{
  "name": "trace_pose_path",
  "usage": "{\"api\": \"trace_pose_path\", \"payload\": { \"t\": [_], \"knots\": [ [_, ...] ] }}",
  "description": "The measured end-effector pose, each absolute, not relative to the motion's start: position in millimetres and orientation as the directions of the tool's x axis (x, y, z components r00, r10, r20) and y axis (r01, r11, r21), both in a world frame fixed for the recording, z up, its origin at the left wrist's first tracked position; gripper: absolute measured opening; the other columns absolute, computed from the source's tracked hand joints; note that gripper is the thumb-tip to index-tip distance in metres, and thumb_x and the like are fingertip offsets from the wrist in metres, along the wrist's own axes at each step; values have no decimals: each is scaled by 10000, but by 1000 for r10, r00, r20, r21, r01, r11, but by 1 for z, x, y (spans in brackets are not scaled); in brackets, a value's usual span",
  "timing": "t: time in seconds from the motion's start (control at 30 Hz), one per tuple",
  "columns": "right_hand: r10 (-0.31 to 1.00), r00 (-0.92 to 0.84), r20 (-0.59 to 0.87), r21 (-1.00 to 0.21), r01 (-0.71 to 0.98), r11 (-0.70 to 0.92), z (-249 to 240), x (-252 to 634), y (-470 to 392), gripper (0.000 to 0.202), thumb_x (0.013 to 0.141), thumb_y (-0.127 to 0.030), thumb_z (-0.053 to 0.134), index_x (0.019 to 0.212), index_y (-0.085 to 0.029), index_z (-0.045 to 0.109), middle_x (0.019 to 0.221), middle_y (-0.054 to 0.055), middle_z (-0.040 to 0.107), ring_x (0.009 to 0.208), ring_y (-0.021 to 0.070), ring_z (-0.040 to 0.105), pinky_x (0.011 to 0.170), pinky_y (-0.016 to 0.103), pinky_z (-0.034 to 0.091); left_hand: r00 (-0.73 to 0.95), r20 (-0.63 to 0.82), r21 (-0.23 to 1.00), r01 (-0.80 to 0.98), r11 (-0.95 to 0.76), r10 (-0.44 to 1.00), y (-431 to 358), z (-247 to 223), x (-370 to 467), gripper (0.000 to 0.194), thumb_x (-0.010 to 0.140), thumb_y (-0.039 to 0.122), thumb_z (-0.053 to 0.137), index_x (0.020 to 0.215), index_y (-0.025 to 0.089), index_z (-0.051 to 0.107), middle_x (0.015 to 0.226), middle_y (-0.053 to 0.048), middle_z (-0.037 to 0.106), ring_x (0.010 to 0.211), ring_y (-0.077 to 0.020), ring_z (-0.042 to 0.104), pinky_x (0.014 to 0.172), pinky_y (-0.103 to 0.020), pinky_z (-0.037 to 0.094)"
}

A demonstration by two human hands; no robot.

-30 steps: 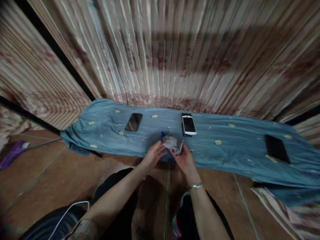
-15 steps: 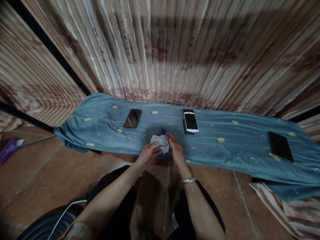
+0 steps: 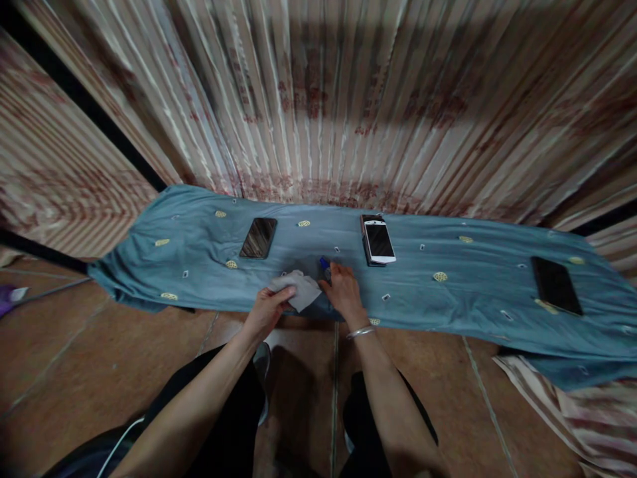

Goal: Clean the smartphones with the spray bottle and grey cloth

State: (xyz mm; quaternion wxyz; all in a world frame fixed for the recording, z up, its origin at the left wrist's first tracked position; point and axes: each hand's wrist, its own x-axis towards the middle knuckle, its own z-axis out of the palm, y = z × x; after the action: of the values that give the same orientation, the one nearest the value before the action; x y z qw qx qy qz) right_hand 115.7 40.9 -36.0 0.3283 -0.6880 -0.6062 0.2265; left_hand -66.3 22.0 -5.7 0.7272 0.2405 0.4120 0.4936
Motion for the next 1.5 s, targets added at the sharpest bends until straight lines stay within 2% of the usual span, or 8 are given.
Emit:
{"api": "trace_pose_path", "payload": {
  "t": [0.2, 0.3, 0.4, 0.47, 0.63, 0.83, 1.27, 1.5],
  "knots": [
    [982, 178, -66, -919, 372, -129, -28, 118, 45, 228, 801, -374, 557, 888, -191, 662, 909, 84, 715, 865, 230, 653, 780, 356, 498, 119, -424, 672, -623, 400, 898, 29, -12, -81, 318, 542, 211, 816, 830, 144, 696, 829, -55, 735, 845, -210, 676, 800, -333, 499],
    [981, 91, -173, -985, 6, -174, -16, 114, 37, 283, 791, -433, 554, 889, -188, 657, 894, 69, 724, 708, 163, 643, 620, 270, 508, 126, -452, 640, -643, 420, 883, 32, -14, -87, 293, 594, 207, 785, 860, 154, 674, 790, -43, 728, 844, -214, 681, 833, -358, 492],
    [957, -43, -288, -870, -406, -280, -7, 105, 26, 279, 685, -397, 693, 865, -187, 663, 813, 42, 723, 597, 112, 590, 523, 204, 468, 151, -455, 628, -644, 437, 877, 32, -13, -89, 285, 650, 233, 755, 905, 142, 664, 786, -55, 725, 833, -212, 680, 842, -364, 488],
    [939, -133, -317, -801, -494, -340, -3, 98, 18, 280, 676, -400, 716, 841, -178, 671, 780, 33, 715, 567, 91, 566, 491, 177, 445, 169, -429, 630, -648, 428, 887, 32, -11, -89, 292, 679, 248, 735, 936, 130, 662, 824, -72, 727, 860, -213, 675, 851, -355, 481],
    [883, -311, -351, -689, -554, -468, -8, 81, 2, 284, 763, -388, 636, 934, -167, 686, 826, 37, 709, 604, 87, 571, 532, 177, 465, 167, -400, 651, -640, 408, 901, 32, -10, -86, 284, 696, 284, 722, 930, 132, 665, 865, -78, 721, 881, -209, 658, 829, -326, 473],
    [864, -292, -409, -709, -494, -503, -17, 69, -1, 295, 826, -351, 526, 970, -157, 696, 997, 87, 723, 733, 139, 637, 677, 253, 522, 177, -342, 698, -610, 375, 923, 30, -10, -84, 297, 666, 324, 738, 885, 134, 674, 875, -83, 710, 883, -202, 642, 796, -293, 465],
    [870, -330, -365, -685, -538, -492, -19, 66, -2, 300, 846, -378, 512, 986, -170, 677, 870, 73, 700, 620, 122, 559, 575, 243, 491, 149, -278, 740, -597, 310, 949, 27, -5, -80, 283, 634, 314, 739, 852, 145, 679, 874, -68, 725, 999, -219, 638, 912, -314, 443],
    [833, -458, -310, -497, -669, -553, -15, 63, -5, 345, 855, -400, 503, 1010, -133, 657, 744, 30, 580, 504, 72, 379, 429, 170, 368, 151, -268, 756, -579, 305, 952, 26, -3, -78, 289, 631, 325, 742, 854, 148, 695, 873, -59, 731, 947, -217, 645, 886, -313, 439]
  ]
}}
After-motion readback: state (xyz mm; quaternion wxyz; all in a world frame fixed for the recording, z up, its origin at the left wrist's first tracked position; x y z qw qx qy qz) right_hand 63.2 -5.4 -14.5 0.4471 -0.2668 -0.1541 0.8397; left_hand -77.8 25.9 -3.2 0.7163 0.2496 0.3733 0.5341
